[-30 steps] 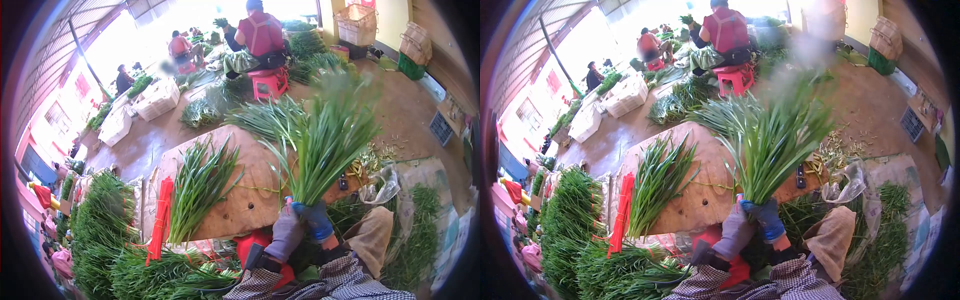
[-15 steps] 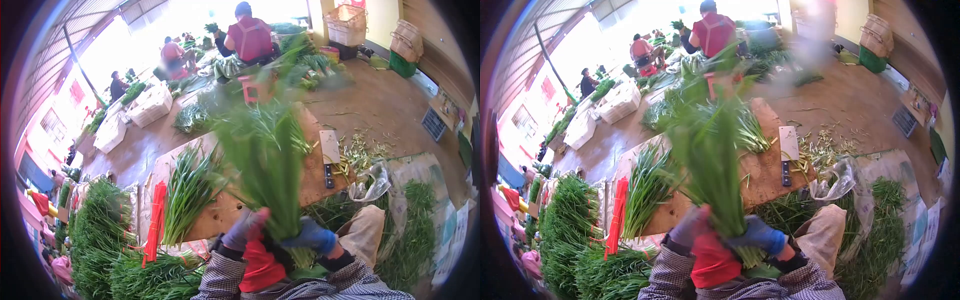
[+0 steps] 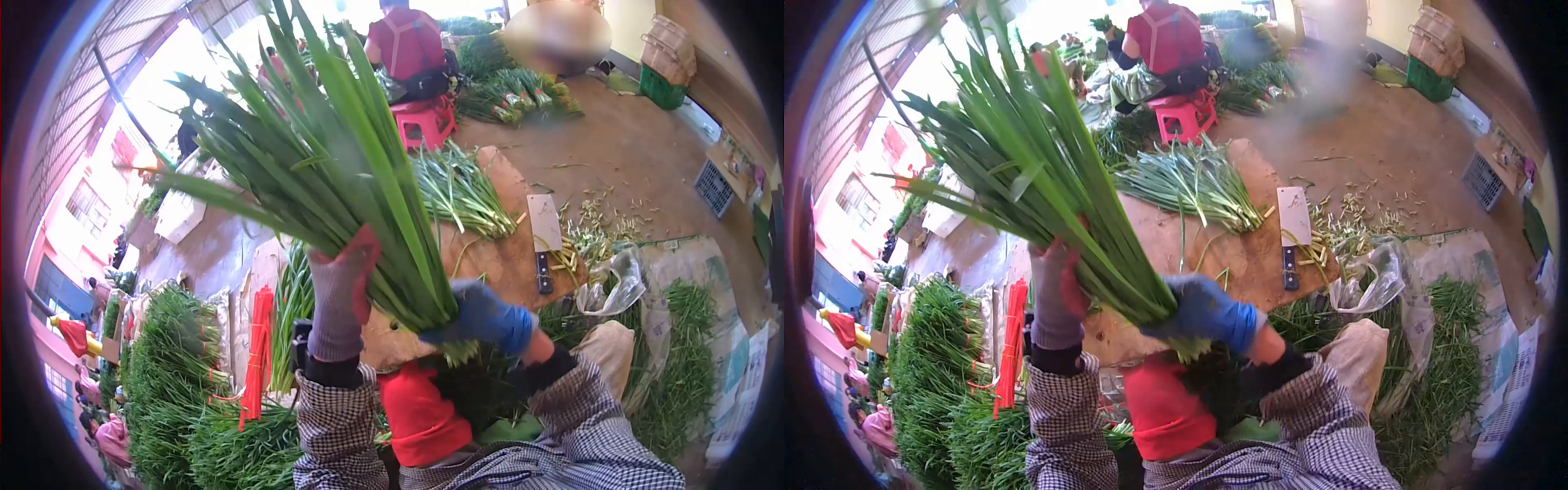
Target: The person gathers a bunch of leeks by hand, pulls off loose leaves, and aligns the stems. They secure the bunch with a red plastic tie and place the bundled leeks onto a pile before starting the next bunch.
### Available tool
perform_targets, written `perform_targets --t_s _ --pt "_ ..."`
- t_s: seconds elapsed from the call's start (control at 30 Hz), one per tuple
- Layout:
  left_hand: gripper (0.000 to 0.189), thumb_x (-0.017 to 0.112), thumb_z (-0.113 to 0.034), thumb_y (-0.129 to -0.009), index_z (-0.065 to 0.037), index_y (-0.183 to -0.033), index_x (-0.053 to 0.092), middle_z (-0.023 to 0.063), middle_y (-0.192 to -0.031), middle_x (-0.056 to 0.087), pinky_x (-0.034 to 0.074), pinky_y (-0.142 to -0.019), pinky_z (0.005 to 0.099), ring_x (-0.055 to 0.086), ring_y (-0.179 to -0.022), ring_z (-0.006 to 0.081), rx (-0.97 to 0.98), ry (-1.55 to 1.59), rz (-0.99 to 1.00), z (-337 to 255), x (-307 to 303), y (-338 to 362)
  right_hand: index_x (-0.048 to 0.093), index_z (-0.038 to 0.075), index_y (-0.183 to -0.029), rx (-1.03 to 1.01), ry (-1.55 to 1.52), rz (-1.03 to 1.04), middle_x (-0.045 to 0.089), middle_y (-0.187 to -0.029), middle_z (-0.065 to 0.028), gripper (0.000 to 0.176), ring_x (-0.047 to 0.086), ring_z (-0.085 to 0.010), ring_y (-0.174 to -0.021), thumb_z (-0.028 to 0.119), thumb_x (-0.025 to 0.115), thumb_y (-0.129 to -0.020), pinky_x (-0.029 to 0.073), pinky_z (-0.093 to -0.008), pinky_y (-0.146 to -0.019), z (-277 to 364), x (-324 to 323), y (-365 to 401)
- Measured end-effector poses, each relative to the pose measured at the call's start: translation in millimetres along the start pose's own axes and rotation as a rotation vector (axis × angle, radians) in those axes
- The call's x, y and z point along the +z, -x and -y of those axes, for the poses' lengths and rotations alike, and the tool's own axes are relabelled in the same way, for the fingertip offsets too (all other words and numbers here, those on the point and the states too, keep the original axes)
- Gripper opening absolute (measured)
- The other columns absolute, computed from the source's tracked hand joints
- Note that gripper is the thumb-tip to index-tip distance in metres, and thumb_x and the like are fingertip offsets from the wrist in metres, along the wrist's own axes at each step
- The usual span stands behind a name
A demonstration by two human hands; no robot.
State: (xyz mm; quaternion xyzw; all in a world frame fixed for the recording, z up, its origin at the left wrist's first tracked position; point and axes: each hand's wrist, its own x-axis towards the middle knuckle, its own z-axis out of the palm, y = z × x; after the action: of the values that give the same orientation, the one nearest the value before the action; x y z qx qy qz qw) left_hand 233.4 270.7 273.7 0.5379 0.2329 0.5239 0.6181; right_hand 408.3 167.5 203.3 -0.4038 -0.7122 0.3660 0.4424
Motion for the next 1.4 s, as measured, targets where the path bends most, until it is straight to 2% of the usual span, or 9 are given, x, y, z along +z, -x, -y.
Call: perform_targets --t_s 0.27,0.33,0.57,0.67,0.83,0.97,1.03,1.13,1.4 --pt "0.064 0.076 -0.003 -0.073 -0.002 -0.131 0.047 0.0109 -0.121 0.06 0.054 -0.088 0.0341 0.063 -0.104 0.0209 -0.03 0.123 0.257 10 -4 12 0.061 0.006 -0.118 0.043 -0.015 -0.199 0.067 -0.112 -0.0092 0.07 0.064 -0.0214 -0.097 0.041 0.087 -0.063 0.05 -0.0326 -0.086 13 -33 -42" --pt "0.064 0.075 -0.005 -0.077 -0.003 -0.133 0.043 0.0105 -0.122 0.06 0.053 -0.089 0.0322 0.063 -0.104 0.0205 -0.104 0.143 0.259 -12 6 19 0.063 0.006 -0.114 -0.232 0.281 -0.371 0.069 -0.106 -0.0095 0.068 0.066 -0.0213 -0.092 0.043 0.087 -0.063 0.051 -0.0331 -0.084 14 -29 -52" --pt "0.046 0.079 -0.008 -0.075 -0.004 -0.115 0.057 0.004 -0.102 0.063 0.052 -0.073 0.0292 0.062 -0.085 0.0152 0.141 -0.922 0.451 -33 22 10 0.069 0.009 -0.102 -0.335 0.346 -0.286 0.068 -0.087 -0.016 0.04 0.067 -0.0309 -0.077 0.035 0.078 -0.073 0.053 -0.0378 -0.07 10 -15 -58" --pt "0.041 0.082 -0.011 -0.072 -0.004 -0.107 0.062 0.0014 -0.091 0.064 0.05 -0.067 0.0273 0.059 -0.078 0.0111 0.089 -0.353 0.249 -17 37 8 0.065 0.006 -0.107 -0.287 0.258 -0.224 0.065 -0.09 -0.017 0.045 0.065 -0.032 -0.08 0.035 0.076 -0.075 0.052 -0.0381 -0.073 3 2 -62" --pt "0.02 0.073 -0.008 -0.08 -0.002 -0.098 0.068 -0.0005 -0.075 0.063 0.047 -0.058 0.0224 0.057 -0.062 0.0068 0.034 -0.38 -0.017 -7 14 0 0.059 0.002 -0.121 -0.064 0.526 -0.157 0.066 -0.108 -0.0152 0.06 0.066 -0.025 -0.094 0.036 0.078 -0.075 0.052 -0.0344 -0.079 44 -1 -46" --pt "0.033 0.062 -0.005 -0.087 0.004 -0.118 0.056 0.0002 -0.082 0.055 0.052 -0.085 0.0366 0.053 -0.071 0.0092 0.127 0.013 -0.085 -38 -29 12 0.053 0.003 -0.132 -0.255 0.351 -0.404 0.064 -0.121 -0.0149 0.069 0.065 -0.0221 -0.102 0.034 0.079 -0.077 0.052 -0.0333 -0.085 2 -27 12" --pt "0.035 0.06 -0.009 -0.089 0.005 -0.121 0.053 -0.0007 -0.08 0.051 0.051 -0.091 0.0412 0.052 -0.071 0.0098 0.119 0.05 -0.123 -46 -44 27 0.046 -0.001 -0.137 0.007 0.287 -0.457 0.064 -0.119 -0.0212 0.081 0.068 -0.0258 -0.096 0.045 0.076 -0.078 0.053 -0.034 -0.085 -14 -30 51" --pt "0.037 0.057 -0.017 -0.094 0.003 -0.124 0.051 -0.0003 -0.079 0.047 0.048 -0.098 0.0442 0.051 -0.075 0.011 0.137 0.129 -0.135 -42 -47 58 0.048 -0.002 -0.136 0.348 0.015 -0.304 0.066 -0.113 -0.0206 0.076 0.067 -0.0199 -0.091 0.04 0.077 -0.079 0.053 -0.0326 -0.082 -25 9 92" --pt "0.024 0.055 -0.026 -0.097 -0.011 -0.115 0.054 0.0085 -0.105 0.061 0.051 -0.093 0.0473 0.062 -0.097 0.0211 -0.202 -0.015 -0.081 -15 -51 197 0.059 0.009 -0.127 0.246 -0.172 -0.527 0.069 -0.099 -0.0158 0.044 0.067 -0.0175 -0.083 0.007 0.062 -0.083 0.053 -0.0325 -0.077 -35 32 133"
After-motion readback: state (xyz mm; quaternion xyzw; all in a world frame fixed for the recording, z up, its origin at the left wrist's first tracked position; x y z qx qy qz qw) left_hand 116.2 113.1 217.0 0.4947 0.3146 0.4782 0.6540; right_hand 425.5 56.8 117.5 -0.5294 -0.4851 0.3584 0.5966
